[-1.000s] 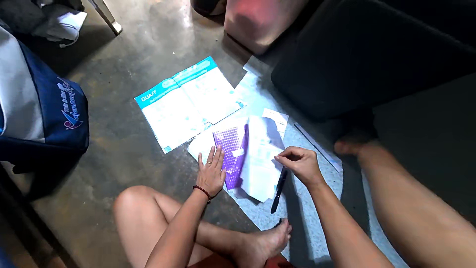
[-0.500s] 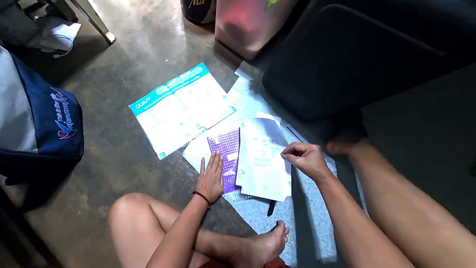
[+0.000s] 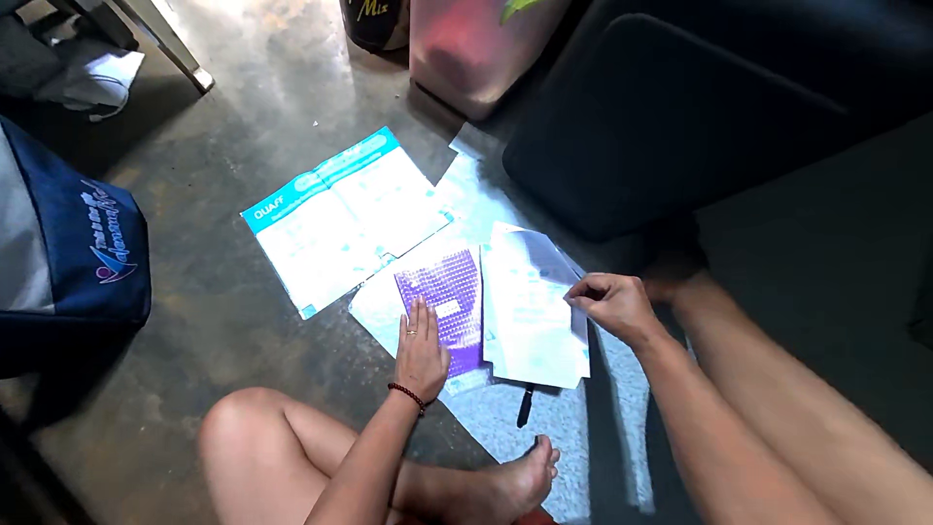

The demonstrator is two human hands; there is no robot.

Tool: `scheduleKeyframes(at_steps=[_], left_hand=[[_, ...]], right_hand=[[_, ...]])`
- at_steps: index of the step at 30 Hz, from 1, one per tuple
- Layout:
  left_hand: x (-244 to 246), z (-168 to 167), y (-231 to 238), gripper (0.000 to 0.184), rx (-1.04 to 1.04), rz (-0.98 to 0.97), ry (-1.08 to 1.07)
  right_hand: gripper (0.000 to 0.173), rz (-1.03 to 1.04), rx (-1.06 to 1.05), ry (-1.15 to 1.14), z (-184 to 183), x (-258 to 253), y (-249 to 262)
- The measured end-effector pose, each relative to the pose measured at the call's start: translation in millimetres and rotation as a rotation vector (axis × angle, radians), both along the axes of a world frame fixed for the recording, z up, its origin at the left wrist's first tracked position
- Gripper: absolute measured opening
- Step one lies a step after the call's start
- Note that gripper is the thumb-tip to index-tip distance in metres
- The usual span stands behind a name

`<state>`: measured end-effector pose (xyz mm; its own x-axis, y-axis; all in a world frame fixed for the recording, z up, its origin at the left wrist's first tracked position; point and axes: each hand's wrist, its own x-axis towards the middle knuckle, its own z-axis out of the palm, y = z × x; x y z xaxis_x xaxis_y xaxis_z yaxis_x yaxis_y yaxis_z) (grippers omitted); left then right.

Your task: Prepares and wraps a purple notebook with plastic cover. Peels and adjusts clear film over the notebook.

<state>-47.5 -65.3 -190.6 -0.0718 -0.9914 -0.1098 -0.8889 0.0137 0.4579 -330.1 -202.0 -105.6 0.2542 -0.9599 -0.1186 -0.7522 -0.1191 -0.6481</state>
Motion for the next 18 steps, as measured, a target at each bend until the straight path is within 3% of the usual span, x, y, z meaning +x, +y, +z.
scheduleKeyframes(at_steps=[6, 18], left_hand=[[-1, 0, -1, 0.102, 0.043, -0.003, -0.065], [-1, 3, -1, 0.112, 0.052, -0.059, -0.092]], right_hand=[[0.006, -0.009, -0.003, 0.017, 1, -9, -3], [0.006, 0.013, -0.058, 0.221, 10, -31, -19]])
